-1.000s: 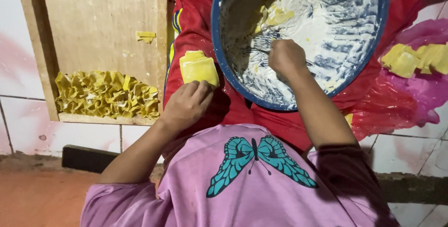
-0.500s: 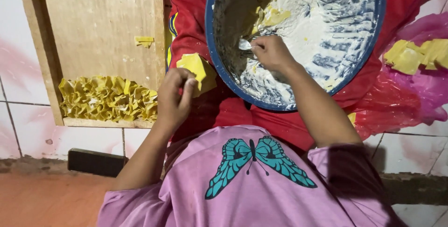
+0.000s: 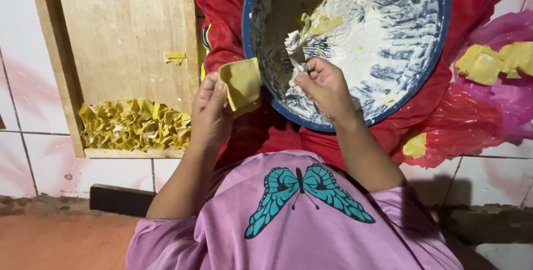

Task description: A person is manually preparing dumplings by placing filling onto dough wrappers and folding them into shape.

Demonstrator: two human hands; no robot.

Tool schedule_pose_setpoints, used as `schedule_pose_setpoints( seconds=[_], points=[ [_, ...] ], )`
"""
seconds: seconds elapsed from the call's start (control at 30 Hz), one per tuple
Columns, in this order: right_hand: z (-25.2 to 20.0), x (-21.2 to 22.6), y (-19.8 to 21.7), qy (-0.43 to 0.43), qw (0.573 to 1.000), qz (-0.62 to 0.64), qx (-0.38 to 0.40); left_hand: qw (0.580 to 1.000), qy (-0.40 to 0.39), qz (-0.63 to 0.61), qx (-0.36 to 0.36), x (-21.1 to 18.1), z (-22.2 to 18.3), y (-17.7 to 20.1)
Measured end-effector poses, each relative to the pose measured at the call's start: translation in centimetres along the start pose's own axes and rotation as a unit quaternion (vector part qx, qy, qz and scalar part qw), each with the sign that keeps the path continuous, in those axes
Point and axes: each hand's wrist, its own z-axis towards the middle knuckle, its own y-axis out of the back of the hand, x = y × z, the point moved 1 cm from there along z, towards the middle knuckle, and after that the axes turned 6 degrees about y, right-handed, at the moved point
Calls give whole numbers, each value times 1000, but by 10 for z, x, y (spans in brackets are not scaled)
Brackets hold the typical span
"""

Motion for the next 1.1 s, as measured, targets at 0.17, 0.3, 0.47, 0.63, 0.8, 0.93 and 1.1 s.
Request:
schedule_pose_setpoints(
  seconds=[0.17, 0.3, 0.47, 0.63, 0.8, 0.93, 1.1],
  points=[
    [-10, 23, -41, 11, 998, 60, -6, 995, 7, -94, 43, 8, -1, -32],
    [-19, 44, -63, 27, 993, 95, -63, 997, -26, -27, 72, 25, 4, -39],
    [-26, 37, -57, 56, 991, 65, -99, 989, -87, 102, 63, 12, -10, -56],
    [-27, 33, -53, 66, 990, 48, -116, 971, -146, 169, 84, 2, -13, -63],
    [-33, 48, -71, 33, 991, 97, -90, 953, -174, 227, 97, 0, -13, -68],
    [-34, 10, -55, 17, 990, 114, -79, 946, -177, 246, 113, 3, -9, -68],
    [-31, 18, -57, -18, 988, 142, -59, 935, -168, 305, 62, -1, -16, -73]
  ],
)
